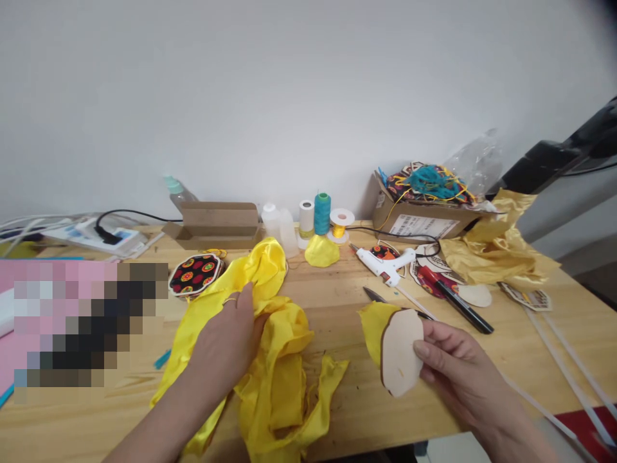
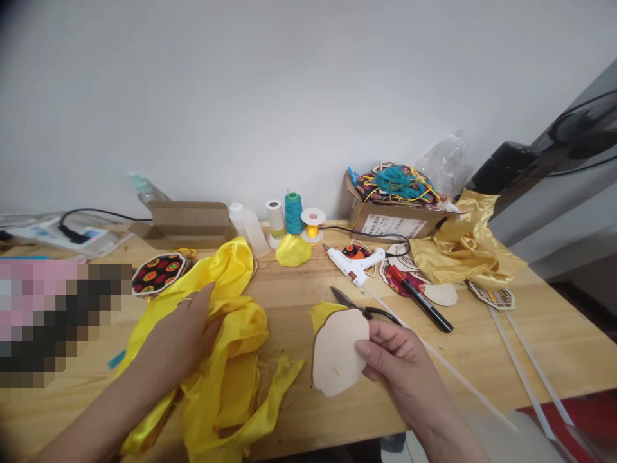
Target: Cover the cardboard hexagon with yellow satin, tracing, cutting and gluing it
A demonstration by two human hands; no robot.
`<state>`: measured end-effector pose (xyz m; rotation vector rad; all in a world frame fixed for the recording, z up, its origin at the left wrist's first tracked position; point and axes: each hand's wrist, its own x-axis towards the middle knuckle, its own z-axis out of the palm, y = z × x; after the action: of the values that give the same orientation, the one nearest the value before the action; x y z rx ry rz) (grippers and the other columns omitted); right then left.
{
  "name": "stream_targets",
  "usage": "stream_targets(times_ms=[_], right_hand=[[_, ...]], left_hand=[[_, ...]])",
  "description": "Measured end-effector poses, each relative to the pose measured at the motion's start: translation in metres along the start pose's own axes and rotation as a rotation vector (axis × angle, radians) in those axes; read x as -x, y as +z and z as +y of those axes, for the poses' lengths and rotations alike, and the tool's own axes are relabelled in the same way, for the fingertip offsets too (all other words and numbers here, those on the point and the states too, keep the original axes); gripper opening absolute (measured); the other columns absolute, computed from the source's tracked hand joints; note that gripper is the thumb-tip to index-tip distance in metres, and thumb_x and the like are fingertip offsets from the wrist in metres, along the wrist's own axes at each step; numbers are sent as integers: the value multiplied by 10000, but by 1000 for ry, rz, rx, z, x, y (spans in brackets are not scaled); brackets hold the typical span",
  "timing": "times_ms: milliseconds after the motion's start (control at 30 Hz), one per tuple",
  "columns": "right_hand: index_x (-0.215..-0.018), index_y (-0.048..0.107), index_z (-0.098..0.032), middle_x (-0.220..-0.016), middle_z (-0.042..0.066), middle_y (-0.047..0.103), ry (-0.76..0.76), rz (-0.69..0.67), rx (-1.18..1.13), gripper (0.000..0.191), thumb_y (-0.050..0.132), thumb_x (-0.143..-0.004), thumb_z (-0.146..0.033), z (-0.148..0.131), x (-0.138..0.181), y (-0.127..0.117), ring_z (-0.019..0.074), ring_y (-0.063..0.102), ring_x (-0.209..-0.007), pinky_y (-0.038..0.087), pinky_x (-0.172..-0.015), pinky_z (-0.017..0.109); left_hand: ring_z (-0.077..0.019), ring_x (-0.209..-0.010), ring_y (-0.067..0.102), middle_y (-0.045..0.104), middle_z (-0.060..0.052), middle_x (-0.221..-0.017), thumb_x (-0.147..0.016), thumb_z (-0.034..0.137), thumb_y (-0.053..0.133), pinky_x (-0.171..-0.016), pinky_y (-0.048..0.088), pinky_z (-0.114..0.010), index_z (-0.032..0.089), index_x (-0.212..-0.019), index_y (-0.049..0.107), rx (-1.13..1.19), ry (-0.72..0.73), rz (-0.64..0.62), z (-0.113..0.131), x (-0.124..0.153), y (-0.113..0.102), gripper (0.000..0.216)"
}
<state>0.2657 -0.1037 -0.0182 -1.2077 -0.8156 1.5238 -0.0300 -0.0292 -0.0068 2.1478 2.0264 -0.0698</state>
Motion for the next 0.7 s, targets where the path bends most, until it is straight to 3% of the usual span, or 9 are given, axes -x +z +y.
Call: stream_targets(times_ms=[100,233,300,367,433,500,567,600,700], right_hand=[[-683,716,-159,-576,0,575,0,-3,7,261,822,-685,-398,0,-1,-1,69,346,-480,284,-465,203],[-688,717,-156,-575,-2,573,0,-1,4,247,824,-687,-379,2,-1,-1,66,354,-485,281,-460,196],[-699,720,-150,-578,0,574,5,6,-8,250,828,-683,-375,3,-2,-1,64,358,-485,279,-457,193],[-710,724,-146,-578,1,577,11,5,-27,252,832,-680,-372,3,-3,1,60,356,-482,277,-456,190],[-720,728,-146,-576,-1,577,12,0,-41,247,833,-682,-367,2,-3,2,56,358,-481,278,-459,185],[-715,726,-147,-575,-1,576,14,-5,-46,246,830,-687,-368,0,-3,3,54,361,-483,281,-463,181],[-701,720,-145,-576,1,576,15,-6,-43,253,829,-689,-373,-1,-2,2,56,363,-483,284,-465,183],[-695,717,-145,-573,0,574,14,-5,-41,256,830,-688,-375,-1,-1,2,57,362,-482,284,-464,185],[-693,716,-143,-571,-1,573,12,-3,-38,254,830,-690,-370,0,-1,0,59,367,-488,277,-464,182]], left_hand=[[-357,-1014,653,656,-212,-1141,-900,253,322,-811,497,-456,97,-1177,564,19,30,118,-6,6,-7,400],[-322,-1080,597,656,-84,-1088,-845,282,406,-944,452,-458,246,-1021,574,171,144,512,-16,28,-28,245],[-334,-1274,441,541,-41,-1302,-832,292,482,-1114,285,-514,296,-1011,556,232,175,695,-20,43,-37,194],[-383,-1382,279,382,57,-1489,-741,306,622,-1166,137,-566,306,-849,576,353,332,807,-22,55,-39,117],[-370,-1386,299,545,113,-1366,-688,275,675,-1156,205,-540,281,-627,509,578,487,675,-22,64,-31,177],[-317,-1154,570,726,33,-1070,-731,273,628,-999,448,-464,278,-589,467,808,426,343,-19,67,-16,215],[-295,-940,657,734,-35,-965,-749,283,573,-825,535,-408,297,-743,562,849,228,209,-13,69,-2,19],[-289,-940,659,727,-46,-957,-757,257,540,-815,538,-390,294,-867,606,831,177,191,-10,69,3,133],[-323,-1197,548,632,-85,-1276,-780,277,540,-996,450,-443,277,-1163,617,665,318,190,1,70,10,391]])
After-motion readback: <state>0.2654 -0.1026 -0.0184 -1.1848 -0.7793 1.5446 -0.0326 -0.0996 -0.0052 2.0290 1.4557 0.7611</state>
